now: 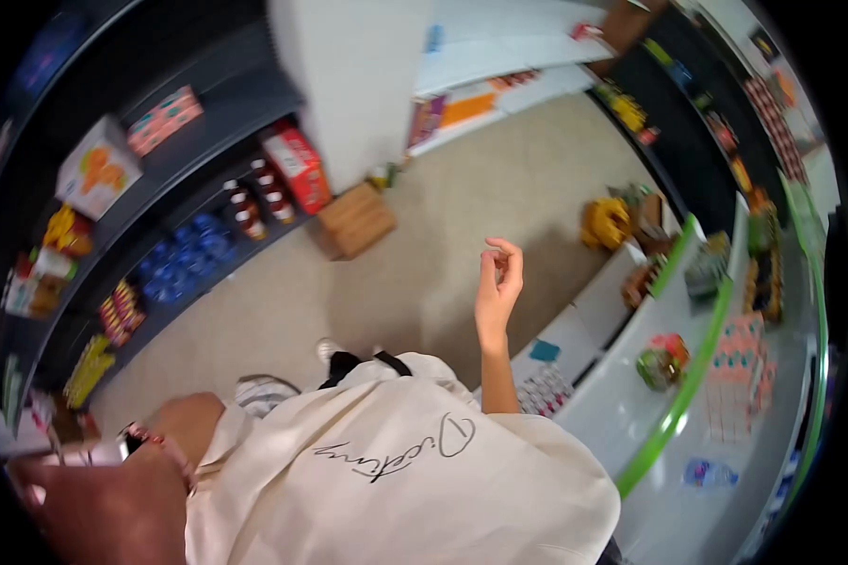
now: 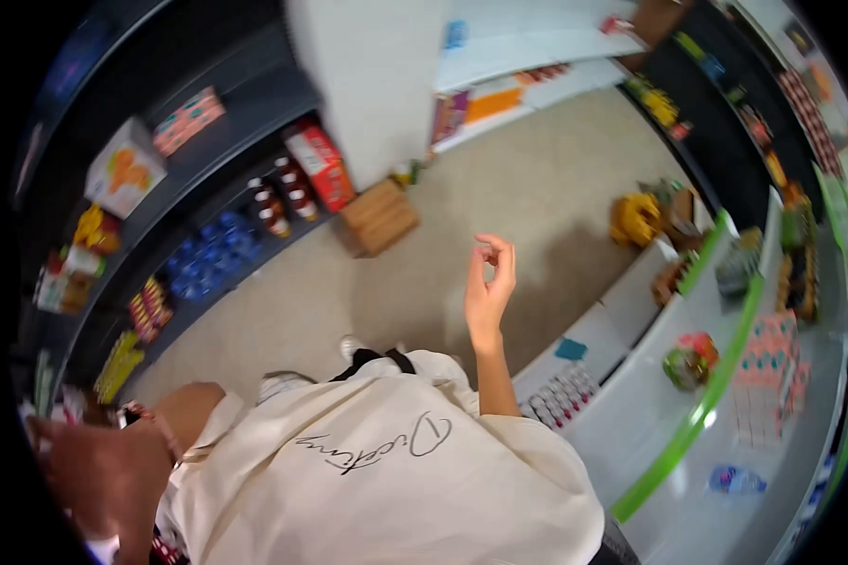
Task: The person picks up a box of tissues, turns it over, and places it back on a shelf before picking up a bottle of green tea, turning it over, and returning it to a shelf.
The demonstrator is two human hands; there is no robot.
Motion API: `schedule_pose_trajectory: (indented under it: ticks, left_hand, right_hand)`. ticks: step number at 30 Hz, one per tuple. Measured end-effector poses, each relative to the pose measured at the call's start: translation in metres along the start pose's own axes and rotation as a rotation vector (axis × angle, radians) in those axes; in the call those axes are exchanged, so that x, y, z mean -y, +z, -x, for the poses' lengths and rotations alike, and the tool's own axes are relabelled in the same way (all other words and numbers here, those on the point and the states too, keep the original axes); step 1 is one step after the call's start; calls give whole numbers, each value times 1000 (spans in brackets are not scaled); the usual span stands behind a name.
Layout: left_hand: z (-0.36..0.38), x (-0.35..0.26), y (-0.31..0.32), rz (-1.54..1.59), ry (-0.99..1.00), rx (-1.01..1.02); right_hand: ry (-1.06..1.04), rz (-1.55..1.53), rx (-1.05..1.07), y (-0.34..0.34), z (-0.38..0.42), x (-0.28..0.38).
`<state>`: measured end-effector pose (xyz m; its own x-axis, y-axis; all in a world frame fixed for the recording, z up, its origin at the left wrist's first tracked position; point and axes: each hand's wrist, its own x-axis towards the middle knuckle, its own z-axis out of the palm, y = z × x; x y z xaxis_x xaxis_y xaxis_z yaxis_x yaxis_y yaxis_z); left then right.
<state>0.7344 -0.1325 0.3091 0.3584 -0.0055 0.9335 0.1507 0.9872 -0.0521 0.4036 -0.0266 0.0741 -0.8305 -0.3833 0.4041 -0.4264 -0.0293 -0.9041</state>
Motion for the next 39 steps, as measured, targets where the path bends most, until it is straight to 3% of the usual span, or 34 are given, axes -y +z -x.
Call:
schedule_pose_trajectory:
  ticks: [1, 2, 3, 4, 8, 10, 12, 14, 20, 25, 30, 33, 36, 39]
  left_hand:
    - [0, 16, -47, 47, 19, -210]
    - [7, 25, -77, 136, -28, -76]
    - [23, 34, -71, -179, -112, -449]
    - [32, 36, -101, -137, -294, -58]
    - [97, 74, -139, -423, -803, -62]
    - [116, 87, -152, -474, -1153, 205]
    - [139, 105, -168, -400, -1378, 418]
    - [160, 117, -178, -444, -1468, 550]
    - [188, 171, -199, -428, -1587, 792]
    - [212, 249, -227, -415, -1560, 792]
    - [188, 349, -242, -557, -1545, 737]
    - [182, 407, -252, -601, -1365, 766]
    - [187, 462, -258, -612, -1426, 663]
    - [207, 499, -260, -492, -1528, 530]
  right_hand:
    - [5, -49, 72, 34, 7, 11]
    - [1, -96, 139, 66, 11, 22]
    - [-5, -133, 179, 95, 15, 35]
    - [-83, -166, 273, 122, 19, 48]
    - [-310, -162, 503, 209, 30, 77]
    - [-359, -163, 582, 237, 30, 97]
    - [-407, -157, 646, 262, 25, 109]
    - [-465, -101, 747, 286, 15, 112]
    - [-288, -136, 878, 368, 23, 82]
    - [-180, -158, 928, 454, 14, 66]
    - [-163, -114, 1041, 544, -33, 80]
    - [-246, -158, 1065, 601, -51, 91]
    - [-284, -177, 1118, 649, -59, 94]
    - [-147, -285, 1247, 697, -59, 70]
